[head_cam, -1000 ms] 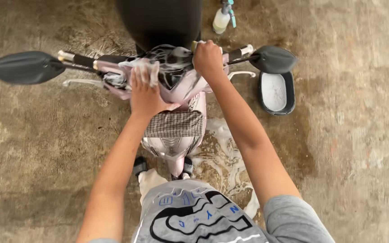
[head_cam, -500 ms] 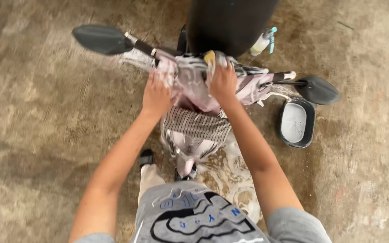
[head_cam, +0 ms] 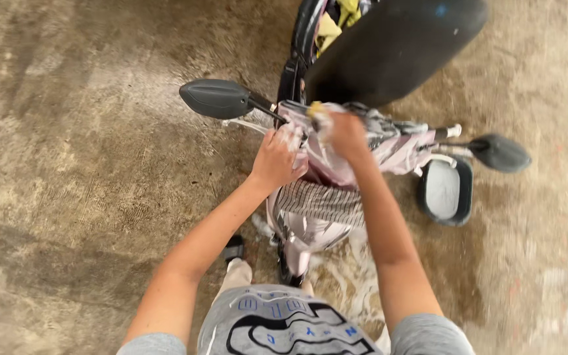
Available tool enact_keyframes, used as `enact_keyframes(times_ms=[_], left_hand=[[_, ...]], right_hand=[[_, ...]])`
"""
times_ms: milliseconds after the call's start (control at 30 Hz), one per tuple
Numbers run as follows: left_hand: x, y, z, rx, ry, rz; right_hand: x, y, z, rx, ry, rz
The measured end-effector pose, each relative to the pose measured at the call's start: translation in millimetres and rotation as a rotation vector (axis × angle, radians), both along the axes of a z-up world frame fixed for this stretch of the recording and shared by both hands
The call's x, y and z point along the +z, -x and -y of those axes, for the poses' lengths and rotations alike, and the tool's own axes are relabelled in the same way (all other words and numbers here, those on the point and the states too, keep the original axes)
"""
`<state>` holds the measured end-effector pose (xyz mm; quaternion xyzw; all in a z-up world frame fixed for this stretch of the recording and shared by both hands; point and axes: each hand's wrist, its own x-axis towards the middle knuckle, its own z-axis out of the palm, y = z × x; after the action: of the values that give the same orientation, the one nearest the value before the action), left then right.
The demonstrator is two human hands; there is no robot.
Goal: The person washes a pink scooter using a spray bottle and a sponge. They spray soapy water onto the scooter's front and handlebars, then scrub the surfaces with a sponge, focusing on the handlebars and mirrors.
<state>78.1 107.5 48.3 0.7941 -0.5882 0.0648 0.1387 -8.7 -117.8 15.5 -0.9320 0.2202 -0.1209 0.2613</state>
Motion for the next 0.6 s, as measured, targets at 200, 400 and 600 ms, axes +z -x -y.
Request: enact_keyframes(times_ms=[200, 400, 600], left_hand=[[6, -21, -23, -0.089, 0.066, 0.032], [38, -79, -61, -0.051, 0.338, 0.043], [59, -110, -59, 0.036, 0.351, 0.086]], right_hand=[[10, -3, -12, -0.103, 0.093, -0.022], [12, -103, -56, -0.033, 0.069, 0.083], [37, -110, -46, -0.047, -0.060, -0.091]])
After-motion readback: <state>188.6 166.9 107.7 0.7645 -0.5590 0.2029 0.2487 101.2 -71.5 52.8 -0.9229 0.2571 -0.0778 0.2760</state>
